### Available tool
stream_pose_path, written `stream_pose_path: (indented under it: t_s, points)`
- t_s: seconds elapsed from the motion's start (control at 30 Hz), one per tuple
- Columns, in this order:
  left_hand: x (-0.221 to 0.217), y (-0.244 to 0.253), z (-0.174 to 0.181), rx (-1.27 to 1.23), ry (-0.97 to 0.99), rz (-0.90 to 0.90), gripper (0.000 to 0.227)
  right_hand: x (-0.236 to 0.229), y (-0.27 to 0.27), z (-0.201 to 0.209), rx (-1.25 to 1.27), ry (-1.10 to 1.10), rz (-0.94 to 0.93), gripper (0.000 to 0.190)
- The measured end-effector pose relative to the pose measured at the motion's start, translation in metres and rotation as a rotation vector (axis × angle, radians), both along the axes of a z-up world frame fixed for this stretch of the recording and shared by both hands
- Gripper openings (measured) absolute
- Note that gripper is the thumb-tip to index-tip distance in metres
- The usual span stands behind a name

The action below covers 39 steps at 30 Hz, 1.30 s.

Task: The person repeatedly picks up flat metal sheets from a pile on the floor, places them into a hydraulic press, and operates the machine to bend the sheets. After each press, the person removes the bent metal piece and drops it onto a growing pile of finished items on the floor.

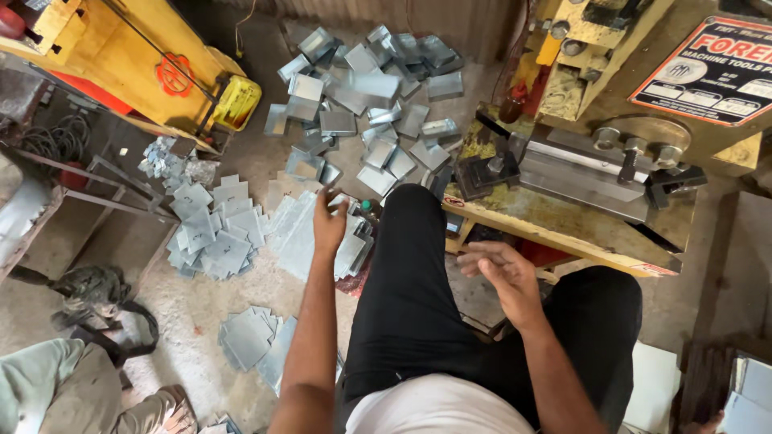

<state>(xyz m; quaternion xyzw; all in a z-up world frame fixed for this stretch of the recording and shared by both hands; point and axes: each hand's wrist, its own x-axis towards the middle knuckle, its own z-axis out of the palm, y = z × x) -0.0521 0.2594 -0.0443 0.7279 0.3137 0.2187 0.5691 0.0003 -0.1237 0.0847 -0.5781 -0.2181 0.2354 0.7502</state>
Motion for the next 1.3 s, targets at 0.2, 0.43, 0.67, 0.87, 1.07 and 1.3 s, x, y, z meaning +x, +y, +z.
stream_pose_path:
  t_s: [0.2, 0.43, 0.67, 0.87, 1.07, 1.3]
  points:
    - [-0.022, 0.001, -0.064, 0.627, 0.678, -0.274, 0.063, -0.005, 0.009, -0.010, -0.055, 0.035, 0.001, 0.031]
    - [-0.034, -0.001, -0.063, 0.669, 0.653, -0.150, 0.027, -0.006, 0.009, -0.012, -0.108, 0.055, -0.042, 0.031]
    - [-0.110, 0.009, -0.081, 0.250, 0.569, 0.634, 0.077, -0.001, 0.001, -0.030, -0.203, 0.150, -0.102, 0.029]
    - [-0.123, 0.015, -0.085, -0.051, 0.481, 0.739, 0.081, 0.002, -0.002, -0.041, -0.152, 0.117, -0.102, 0.028]
    - [-0.119, 0.033, -0.069, -0.139, 0.243, 0.922, 0.073, 0.000, -0.007, -0.039, -0.191, 0.114, -0.088, 0.028]
    - [-0.086, 0.042, 0.003, 0.274, 0.278, 0.589, 0.025, -0.007, -0.015, -0.044, -0.255, 0.167, -0.095, 0.028]
